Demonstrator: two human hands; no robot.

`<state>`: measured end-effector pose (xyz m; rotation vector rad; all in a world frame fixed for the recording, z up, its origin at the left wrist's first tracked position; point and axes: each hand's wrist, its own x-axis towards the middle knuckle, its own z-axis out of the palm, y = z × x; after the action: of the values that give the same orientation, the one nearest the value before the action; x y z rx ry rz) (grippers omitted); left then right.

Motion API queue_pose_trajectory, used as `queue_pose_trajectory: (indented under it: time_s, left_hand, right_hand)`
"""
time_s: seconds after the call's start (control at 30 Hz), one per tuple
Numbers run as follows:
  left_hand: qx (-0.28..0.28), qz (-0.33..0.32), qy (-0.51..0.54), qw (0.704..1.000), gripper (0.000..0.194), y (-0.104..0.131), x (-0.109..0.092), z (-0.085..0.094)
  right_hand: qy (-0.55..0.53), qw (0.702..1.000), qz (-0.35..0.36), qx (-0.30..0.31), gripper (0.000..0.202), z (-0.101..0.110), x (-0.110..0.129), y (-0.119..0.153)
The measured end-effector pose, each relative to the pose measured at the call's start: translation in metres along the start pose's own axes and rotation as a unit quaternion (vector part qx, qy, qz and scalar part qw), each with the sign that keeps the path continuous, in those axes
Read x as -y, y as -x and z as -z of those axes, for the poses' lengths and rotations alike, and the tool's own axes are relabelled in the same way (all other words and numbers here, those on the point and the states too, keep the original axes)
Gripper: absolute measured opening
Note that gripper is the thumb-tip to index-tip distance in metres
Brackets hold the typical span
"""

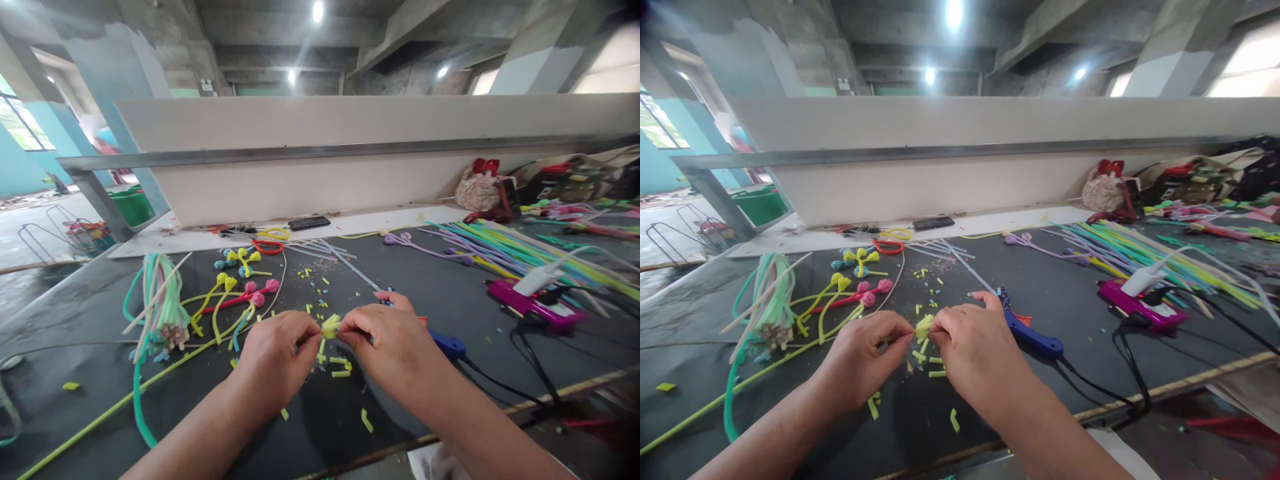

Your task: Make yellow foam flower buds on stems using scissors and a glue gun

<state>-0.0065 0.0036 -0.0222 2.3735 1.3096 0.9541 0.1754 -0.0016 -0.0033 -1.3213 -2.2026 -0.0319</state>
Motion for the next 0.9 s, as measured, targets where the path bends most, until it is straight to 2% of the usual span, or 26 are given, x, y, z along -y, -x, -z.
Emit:
queue_pose_trajectory:
  time_s: [0.47, 0.9]
  left_hand:
    - [-0.003, -0.042, -0.02, 0.999, 0.015, 0.0019, -0.0017, -0.0006]
    - [0.023, -0.106, -0.058, 0.992, 0.018, 0.0038, -0.0013, 0.0014]
  right_hand:
    - [-0.012, 0.998, -0.051, 0.041, 0.016, 0.0027, 0.0003, -0.0034]
    - [-0.034, 0.994, -0.078, 0.067, 0.008, 0.0041, -0.0052, -0.0074]
